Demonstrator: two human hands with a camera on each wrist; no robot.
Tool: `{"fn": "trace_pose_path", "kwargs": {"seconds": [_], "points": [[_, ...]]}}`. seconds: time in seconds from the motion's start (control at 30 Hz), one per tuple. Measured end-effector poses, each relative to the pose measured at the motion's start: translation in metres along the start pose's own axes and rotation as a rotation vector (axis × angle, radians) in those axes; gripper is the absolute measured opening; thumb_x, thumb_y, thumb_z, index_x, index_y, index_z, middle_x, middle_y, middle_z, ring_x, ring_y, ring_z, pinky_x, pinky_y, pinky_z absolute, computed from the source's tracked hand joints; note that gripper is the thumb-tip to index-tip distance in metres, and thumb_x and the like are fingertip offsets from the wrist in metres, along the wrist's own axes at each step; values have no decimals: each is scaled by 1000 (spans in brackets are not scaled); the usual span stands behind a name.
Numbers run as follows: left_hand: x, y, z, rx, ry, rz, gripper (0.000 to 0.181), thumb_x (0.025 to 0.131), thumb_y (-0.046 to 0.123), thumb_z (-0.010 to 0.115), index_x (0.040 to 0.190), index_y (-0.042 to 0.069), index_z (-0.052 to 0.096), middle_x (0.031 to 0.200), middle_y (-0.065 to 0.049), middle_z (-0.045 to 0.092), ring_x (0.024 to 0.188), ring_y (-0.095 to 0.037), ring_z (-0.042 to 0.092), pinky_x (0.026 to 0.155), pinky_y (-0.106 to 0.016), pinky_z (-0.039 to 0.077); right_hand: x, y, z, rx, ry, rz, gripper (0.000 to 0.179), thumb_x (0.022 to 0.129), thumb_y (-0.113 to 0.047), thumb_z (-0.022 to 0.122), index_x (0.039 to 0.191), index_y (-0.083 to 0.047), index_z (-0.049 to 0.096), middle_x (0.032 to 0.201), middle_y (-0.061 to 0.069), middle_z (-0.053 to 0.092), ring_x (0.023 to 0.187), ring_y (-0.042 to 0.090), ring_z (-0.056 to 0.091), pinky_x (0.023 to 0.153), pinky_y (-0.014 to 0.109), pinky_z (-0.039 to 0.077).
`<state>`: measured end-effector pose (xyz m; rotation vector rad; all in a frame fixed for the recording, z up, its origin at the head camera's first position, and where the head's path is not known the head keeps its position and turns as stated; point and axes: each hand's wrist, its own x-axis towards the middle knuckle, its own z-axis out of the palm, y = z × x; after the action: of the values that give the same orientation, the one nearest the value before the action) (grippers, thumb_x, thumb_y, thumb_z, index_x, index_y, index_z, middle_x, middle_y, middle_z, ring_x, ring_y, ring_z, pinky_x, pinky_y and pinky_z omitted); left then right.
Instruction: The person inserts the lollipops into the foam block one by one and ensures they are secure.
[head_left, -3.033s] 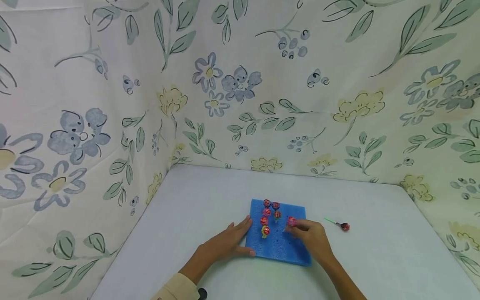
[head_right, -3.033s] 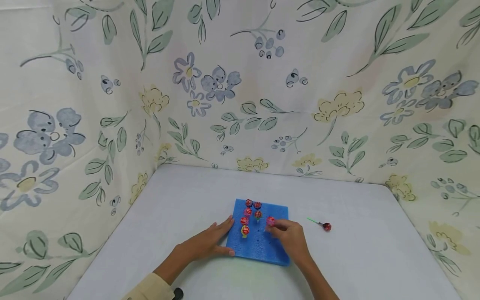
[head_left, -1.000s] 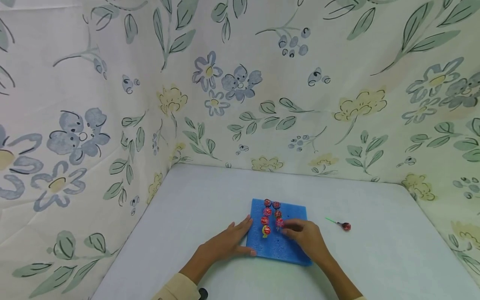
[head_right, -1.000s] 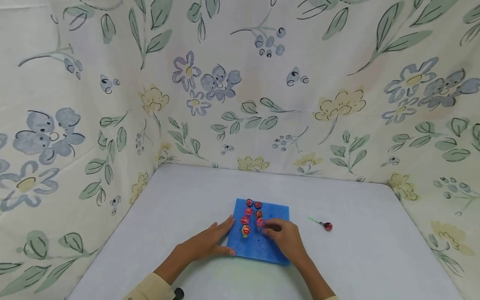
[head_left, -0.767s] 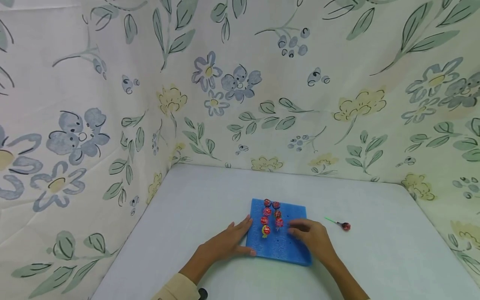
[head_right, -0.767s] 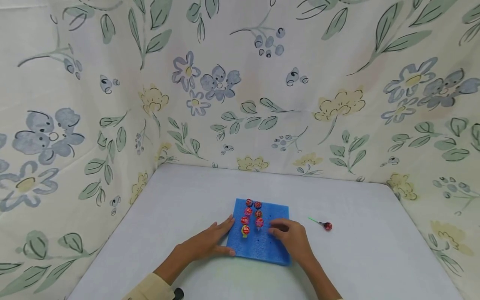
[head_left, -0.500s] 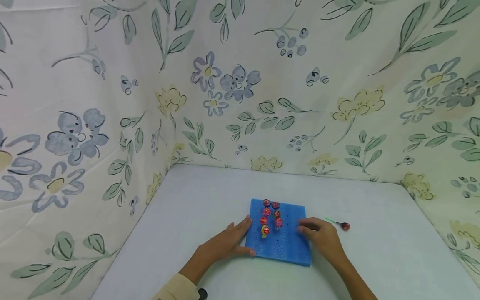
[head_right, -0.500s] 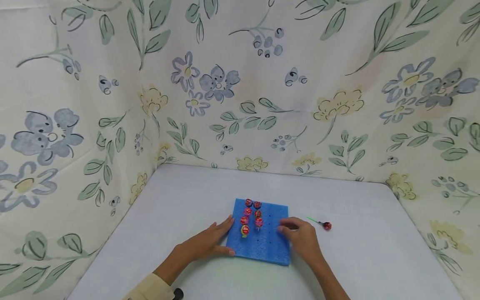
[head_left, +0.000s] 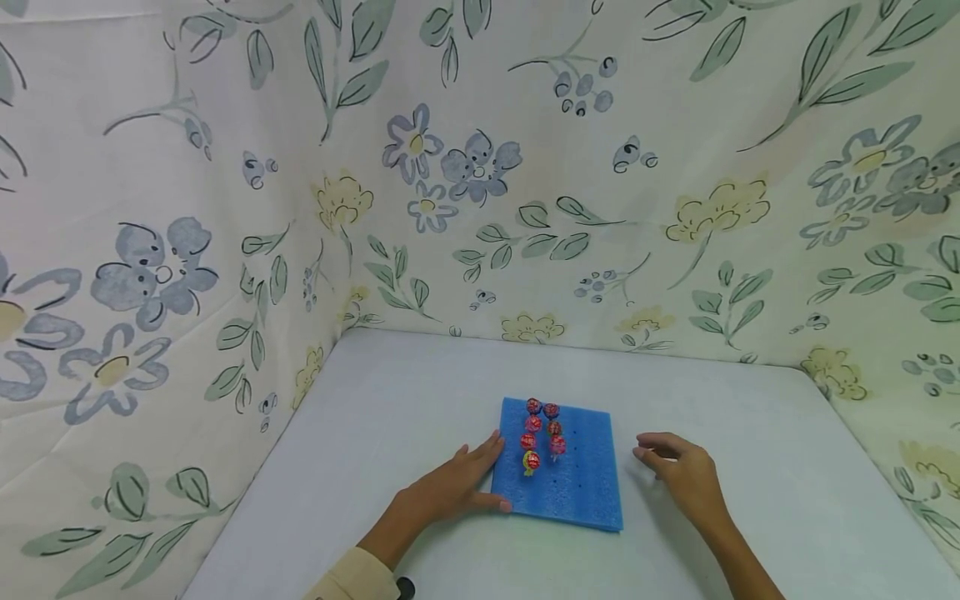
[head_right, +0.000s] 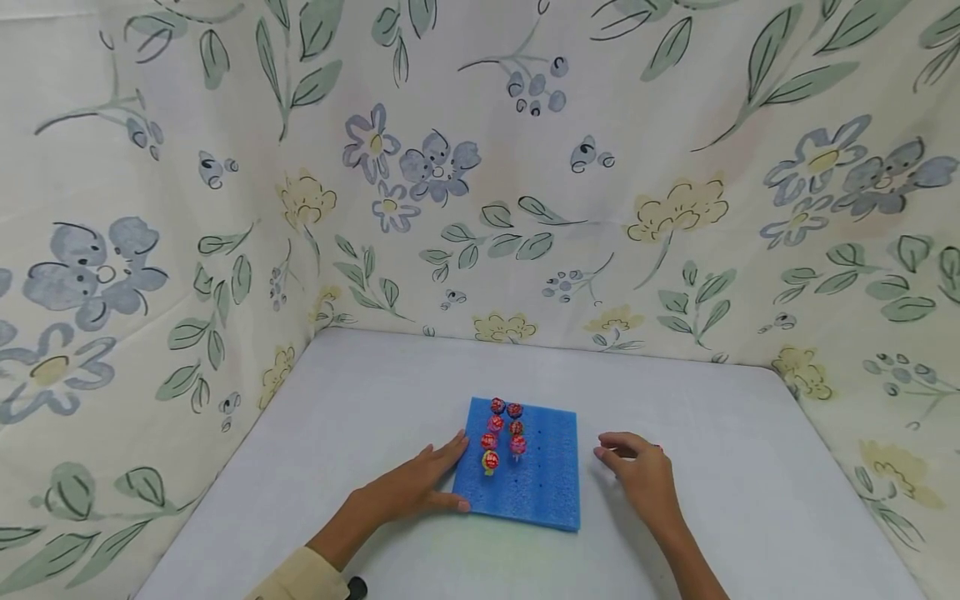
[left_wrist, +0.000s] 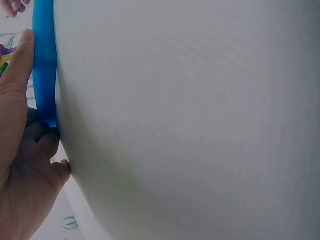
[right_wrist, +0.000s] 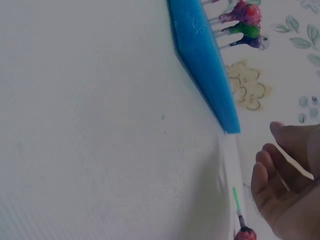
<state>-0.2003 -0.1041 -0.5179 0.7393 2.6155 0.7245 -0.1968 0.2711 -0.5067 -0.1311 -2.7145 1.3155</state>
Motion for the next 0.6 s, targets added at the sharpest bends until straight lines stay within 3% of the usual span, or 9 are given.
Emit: {"fn": "trace_pose_path", "kwargs": {"seconds": [0.27,0.47,0.6], "points": [[1,-2,2,-4,1,-2,105,93,67,69,171,16,20,179,0,17,163,-26,22,130,-55,23,2,14,-16,-40,74,-1,32,97,-22,80,123,-3,76,110,15,79,82,1,66,63,23,57],[1,-4,2,-4,-1,-4,105,93,67,68,171,17,20,179,0,16,163,-27,22,130,-56,23,2,23,-26,-79,102,6,37,97,-26,81,126,-4,75,112,17,77,76,7,65,63,23,50],[2,-5,2,-11,-3,-12,105,93,67,69,171,18,20,179,2,16,164,-27,21,130,-56,24,4,29,-31,-103,114,19,38,97,-26,81,128,-5,75,122,18,72,82,13,67,64,24,48]]}}
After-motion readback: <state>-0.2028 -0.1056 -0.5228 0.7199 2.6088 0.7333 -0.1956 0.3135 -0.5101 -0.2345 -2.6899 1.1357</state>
